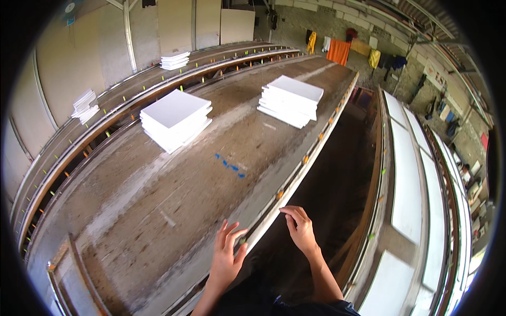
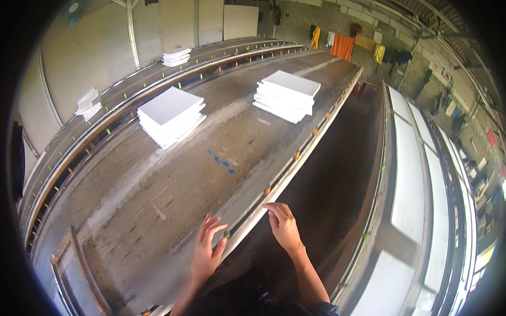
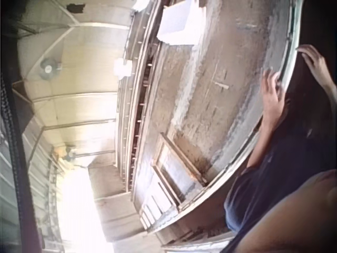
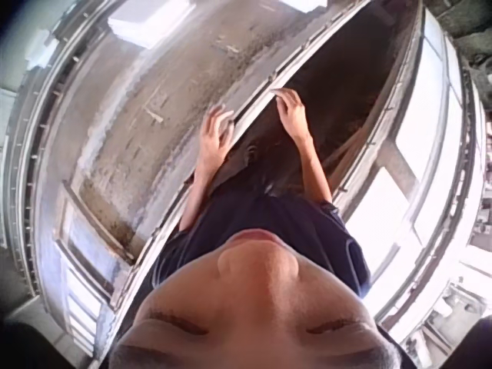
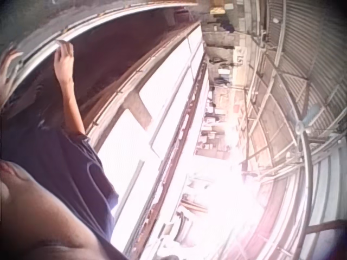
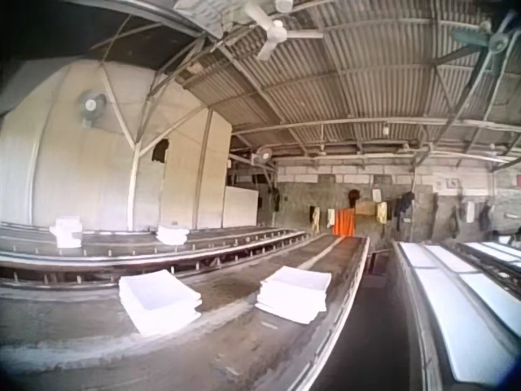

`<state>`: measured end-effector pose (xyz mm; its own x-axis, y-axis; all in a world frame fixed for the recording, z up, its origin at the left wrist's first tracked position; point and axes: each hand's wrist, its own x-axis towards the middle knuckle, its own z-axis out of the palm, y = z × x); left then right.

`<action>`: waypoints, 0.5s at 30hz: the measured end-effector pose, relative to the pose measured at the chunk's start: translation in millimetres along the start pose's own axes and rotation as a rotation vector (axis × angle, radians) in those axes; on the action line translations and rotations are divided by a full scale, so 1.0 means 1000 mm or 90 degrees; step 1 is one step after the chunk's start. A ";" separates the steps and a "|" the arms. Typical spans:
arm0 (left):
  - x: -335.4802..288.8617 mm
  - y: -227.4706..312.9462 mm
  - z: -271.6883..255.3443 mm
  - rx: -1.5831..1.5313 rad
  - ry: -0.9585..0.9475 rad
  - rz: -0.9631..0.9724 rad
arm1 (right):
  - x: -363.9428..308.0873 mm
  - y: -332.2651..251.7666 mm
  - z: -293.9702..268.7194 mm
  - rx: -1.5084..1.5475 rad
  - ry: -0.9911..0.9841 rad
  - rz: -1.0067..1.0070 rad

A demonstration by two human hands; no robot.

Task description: The person repeatedly picks up white rectangular panels from a stack on a conveyor belt, places them into a wooden frame, and smooths them down with both hands. The person then removes the panel from the frame and places it onto a growing stack on the left side of the belt. This cycle is performed continuously throughout the clip.

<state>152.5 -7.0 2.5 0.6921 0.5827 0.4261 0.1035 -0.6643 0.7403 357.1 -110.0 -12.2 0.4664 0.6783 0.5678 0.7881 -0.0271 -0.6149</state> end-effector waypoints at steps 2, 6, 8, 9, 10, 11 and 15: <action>0.033 0.003 0.015 -0.012 0.023 -0.034 | 0.036 0.028 -0.008 0.023 -0.004 -0.008; 0.096 0.000 0.045 0.008 0.018 -0.070 | 0.084 0.084 -0.018 0.026 0.021 0.000; 0.125 0.001 0.061 0.014 -0.001 -0.078 | 0.106 0.106 -0.025 0.031 0.048 0.015; 0.138 0.000 0.069 0.001 -0.006 -0.076 | 0.117 0.117 -0.028 0.035 0.060 0.018; 0.151 -0.001 0.078 -0.011 -0.010 -0.075 | 0.128 0.130 -0.031 0.027 0.070 0.009; 0.163 0.000 0.085 -0.023 -0.013 -0.075 | 0.140 0.142 -0.034 0.030 0.083 -0.001; 0.216 -0.002 0.123 0.032 0.038 -0.086 | 0.194 0.208 -0.057 0.023 0.103 -0.008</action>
<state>389.8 62.3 29.4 0.6258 0.6941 0.3558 0.2293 -0.5997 0.7667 633.9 -25.9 0.9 0.5171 0.5507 0.6552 0.7812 0.0092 -0.6242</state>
